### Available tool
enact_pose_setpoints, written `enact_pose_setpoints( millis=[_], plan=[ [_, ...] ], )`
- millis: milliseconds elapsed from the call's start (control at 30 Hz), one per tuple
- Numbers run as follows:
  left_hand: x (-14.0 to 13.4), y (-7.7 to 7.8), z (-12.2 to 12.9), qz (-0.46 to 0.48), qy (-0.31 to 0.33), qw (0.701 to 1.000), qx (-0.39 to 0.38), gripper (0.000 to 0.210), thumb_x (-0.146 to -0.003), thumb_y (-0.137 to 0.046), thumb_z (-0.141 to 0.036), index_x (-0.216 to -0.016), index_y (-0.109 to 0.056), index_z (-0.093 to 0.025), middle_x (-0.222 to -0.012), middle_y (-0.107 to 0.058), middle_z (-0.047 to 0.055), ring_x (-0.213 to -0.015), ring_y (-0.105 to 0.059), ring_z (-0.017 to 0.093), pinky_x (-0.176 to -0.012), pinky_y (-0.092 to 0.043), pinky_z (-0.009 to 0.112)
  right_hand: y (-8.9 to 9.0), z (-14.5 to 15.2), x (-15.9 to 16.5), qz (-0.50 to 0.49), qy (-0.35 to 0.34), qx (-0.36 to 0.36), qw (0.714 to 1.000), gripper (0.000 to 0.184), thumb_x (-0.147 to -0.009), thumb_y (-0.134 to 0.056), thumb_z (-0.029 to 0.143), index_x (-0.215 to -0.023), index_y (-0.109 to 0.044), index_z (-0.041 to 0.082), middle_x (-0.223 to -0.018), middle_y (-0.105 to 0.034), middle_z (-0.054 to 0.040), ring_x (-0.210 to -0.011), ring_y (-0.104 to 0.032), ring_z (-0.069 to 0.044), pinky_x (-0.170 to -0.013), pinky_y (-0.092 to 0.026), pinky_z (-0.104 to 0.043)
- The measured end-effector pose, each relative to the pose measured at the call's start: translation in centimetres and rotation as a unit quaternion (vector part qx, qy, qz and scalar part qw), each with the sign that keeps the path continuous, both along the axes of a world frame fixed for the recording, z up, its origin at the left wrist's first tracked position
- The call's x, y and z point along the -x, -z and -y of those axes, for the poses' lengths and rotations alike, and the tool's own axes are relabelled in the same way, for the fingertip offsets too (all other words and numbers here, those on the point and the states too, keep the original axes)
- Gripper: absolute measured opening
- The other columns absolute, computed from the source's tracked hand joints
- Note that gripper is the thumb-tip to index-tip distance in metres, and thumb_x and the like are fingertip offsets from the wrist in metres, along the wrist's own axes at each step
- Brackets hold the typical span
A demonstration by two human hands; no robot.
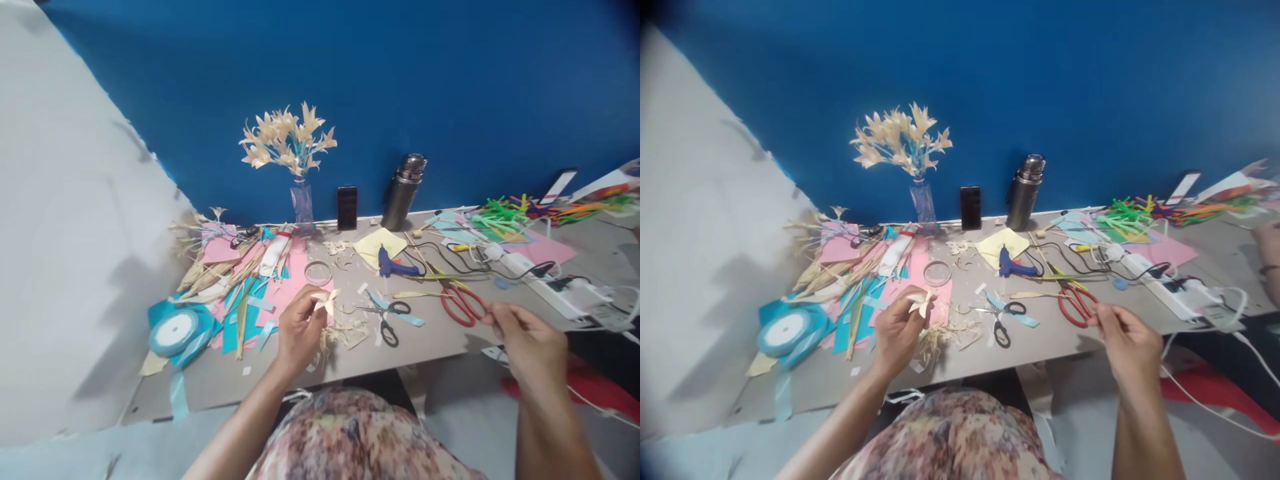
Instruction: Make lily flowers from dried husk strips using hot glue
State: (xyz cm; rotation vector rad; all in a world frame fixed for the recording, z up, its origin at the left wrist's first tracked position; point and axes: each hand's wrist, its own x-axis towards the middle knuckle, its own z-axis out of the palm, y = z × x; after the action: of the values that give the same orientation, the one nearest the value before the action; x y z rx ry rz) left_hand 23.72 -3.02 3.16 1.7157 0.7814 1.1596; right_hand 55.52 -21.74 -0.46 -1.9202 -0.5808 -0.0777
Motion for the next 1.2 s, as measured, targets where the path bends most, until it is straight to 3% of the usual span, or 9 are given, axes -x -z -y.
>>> enact_pose_setpoints(
  millis=[100,333,600,867,1067,1200],
  plan=[
    [0.1,0.1,-1.0,-0.003,-0.002,1.000,-0.004,0.014,-0.083,-0.057,-0.013,-0.083,-0.069,-0.022,-0.082,-0.062,0.002,-0.071,-0.055,0.016,-0.063,-0.041,0.025,0.0,-2.2,1.2,-0.041,-0.049,0.065,0.996,0.045,-0.080,-0.064,0.060,-0.083,-0.076,0.017,-0.068,-0.073,-0.0109,-0.057,-0.062,-0.023,-0.053,-0.048,-0.033],
    [0.6,-0.6,-4.2,-0.043,0.043,0.998,-0.012,0.008,-0.081,-0.062,-0.018,-0.075,-0.067,-0.020,-0.075,-0.062,0.003,-0.071,-0.055,0.016,-0.064,-0.041,0.026,1.0,-4.2,1.6,0.041,-0.156,0.152,0.975,0.038,-0.085,-0.061,0.057,-0.072,-0.074,0.024,-0.067,-0.074,-0.0035,-0.055,-0.061,-0.021,-0.053,-0.046,-0.032],
    [0.7,1.1,-7.5,-0.110,0.053,0.992,0.016,0.011,-0.085,-0.060,-0.019,-0.080,-0.070,-0.020,-0.079,-0.064,0.002,-0.069,-0.058,0.015,-0.064,-0.043,0.025,1.0,-6.6,2.0,0.030,-0.182,0.157,0.970,0.038,-0.088,-0.057,0.056,-0.093,-0.075,0.022,-0.075,-0.077,-0.0057,-0.068,-0.070,-0.025,-0.065,-0.051,-0.033],
    [-0.4,3.0,-10.5,-0.276,0.121,0.953,0.009,0.018,-0.082,-0.055,-0.014,-0.073,-0.071,-0.020,-0.081,-0.069,0.005,-0.078,-0.063,0.019,-0.072,-0.044,0.029,0.4,-9.9,2.9,0.048,-0.244,0.166,0.954,0.037,-0.095,-0.050,0.048,-0.104,-0.074,0.022,-0.078,-0.077,-0.0056,-0.076,-0.072,-0.025,-0.070,-0.052,-0.033],
    [-2.5,3.8,-11.2,-0.286,0.118,0.951,0.008,0.019,-0.081,-0.055,-0.013,-0.073,-0.071,-0.019,-0.079,-0.067,0.005,-0.080,-0.061,0.020,-0.074,-0.043,0.030,1.7,-11.0,3.7,0.026,-0.270,0.160,0.949,0.030,-0.092,-0.055,0.043,-0.095,-0.075,0.022,-0.084,-0.078,-0.0066,-0.075,-0.073,-0.025,-0.072,-0.053,-0.034],
    [-3.2,3.5,-11.1,-0.231,0.107,0.965,0.067,0.017,-0.079,-0.057,-0.015,-0.072,-0.072,-0.018,-0.077,-0.067,0.003,-0.077,-0.061,0.018,-0.073,-0.044,0.029,0.6,-11.9,3.5,0.044,-0.293,0.157,0.942,0.028,-0.093,-0.054,0.042,-0.091,-0.073,0.022,-0.091,-0.078,-0.0066,-0.081,-0.072,-0.024,-0.074,-0.052,-0.032]
  ],
)
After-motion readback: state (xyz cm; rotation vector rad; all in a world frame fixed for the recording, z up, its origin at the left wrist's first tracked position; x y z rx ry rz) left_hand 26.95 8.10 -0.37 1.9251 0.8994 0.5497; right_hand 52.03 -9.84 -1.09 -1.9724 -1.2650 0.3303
